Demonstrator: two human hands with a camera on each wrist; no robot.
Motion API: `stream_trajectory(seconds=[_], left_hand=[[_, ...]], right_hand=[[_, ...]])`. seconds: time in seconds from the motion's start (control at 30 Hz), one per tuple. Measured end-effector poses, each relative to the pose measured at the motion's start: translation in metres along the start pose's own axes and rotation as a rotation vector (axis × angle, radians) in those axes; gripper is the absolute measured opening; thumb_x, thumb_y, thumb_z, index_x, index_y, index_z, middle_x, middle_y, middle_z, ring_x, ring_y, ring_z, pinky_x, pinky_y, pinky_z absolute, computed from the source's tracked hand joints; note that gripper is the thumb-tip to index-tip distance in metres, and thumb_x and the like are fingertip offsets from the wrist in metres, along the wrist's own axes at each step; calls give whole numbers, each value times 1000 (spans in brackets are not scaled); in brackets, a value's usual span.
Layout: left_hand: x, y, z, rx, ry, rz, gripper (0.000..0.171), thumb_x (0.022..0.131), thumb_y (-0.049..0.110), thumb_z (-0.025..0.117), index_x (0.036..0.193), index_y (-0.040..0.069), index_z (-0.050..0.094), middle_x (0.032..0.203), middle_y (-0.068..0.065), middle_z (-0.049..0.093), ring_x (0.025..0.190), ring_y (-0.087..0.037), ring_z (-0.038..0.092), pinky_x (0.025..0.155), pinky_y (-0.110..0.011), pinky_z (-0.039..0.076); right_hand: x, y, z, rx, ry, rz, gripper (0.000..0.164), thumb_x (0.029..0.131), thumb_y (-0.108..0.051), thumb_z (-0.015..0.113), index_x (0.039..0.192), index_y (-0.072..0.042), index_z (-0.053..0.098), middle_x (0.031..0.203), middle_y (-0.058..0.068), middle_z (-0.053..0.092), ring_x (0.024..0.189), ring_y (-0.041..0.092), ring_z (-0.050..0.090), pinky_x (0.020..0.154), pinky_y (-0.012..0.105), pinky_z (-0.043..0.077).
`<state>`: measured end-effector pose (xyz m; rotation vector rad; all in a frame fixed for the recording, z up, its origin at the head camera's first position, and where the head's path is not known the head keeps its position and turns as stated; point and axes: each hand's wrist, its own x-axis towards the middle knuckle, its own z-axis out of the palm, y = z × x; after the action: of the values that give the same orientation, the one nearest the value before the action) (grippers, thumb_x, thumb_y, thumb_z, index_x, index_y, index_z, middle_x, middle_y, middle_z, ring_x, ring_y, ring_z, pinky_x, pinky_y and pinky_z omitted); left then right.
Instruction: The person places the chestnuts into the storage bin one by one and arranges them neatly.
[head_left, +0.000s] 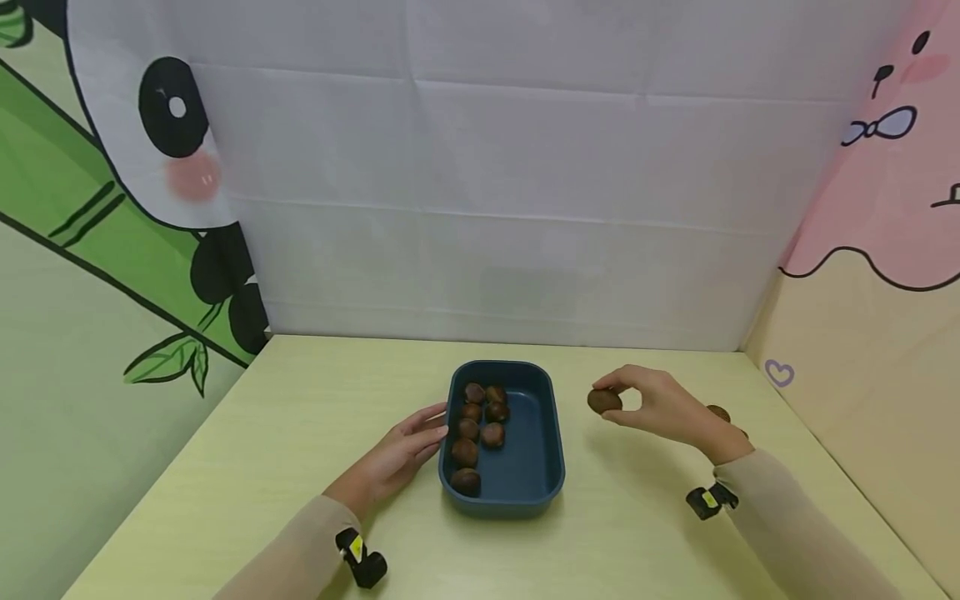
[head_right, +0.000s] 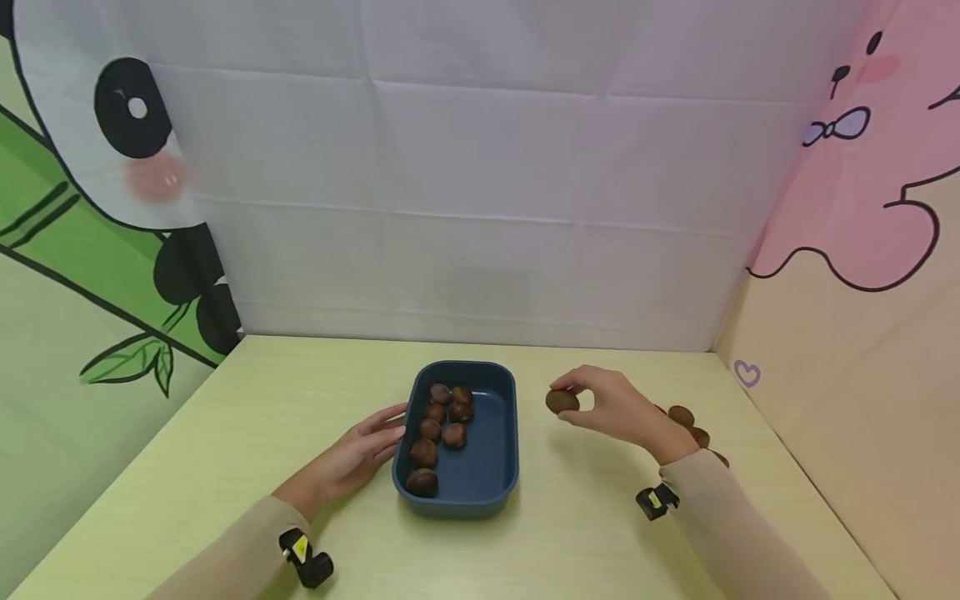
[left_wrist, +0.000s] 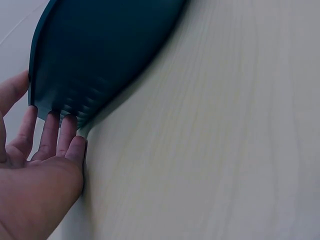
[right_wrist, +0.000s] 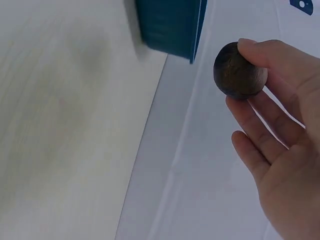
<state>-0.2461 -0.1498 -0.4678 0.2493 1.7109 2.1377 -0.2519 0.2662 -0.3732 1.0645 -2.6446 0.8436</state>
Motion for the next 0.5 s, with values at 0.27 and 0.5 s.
stream_trajectory(seconds=[0.27,0.5], left_hand=[[1,-1,-1,3,-6,7,59,103,11,57,156,5,30,157,-18,33,142,-27,35,116,-37,31],[1,-1,-1,2,6,3,61,101,13,60,155,6,32,156,-19,34,143,-28,35,117,-39,30]], right_hand=[[31,-24,27,68,-69,-93,39,86,-16,81,123,-15,67,113,-10,66,101,8,63,87,36,54],[50,-38,58,106,-149,-168,39,89,-19,79,125,-10,67,118,-3,66,104,12,62,86,35,55]])
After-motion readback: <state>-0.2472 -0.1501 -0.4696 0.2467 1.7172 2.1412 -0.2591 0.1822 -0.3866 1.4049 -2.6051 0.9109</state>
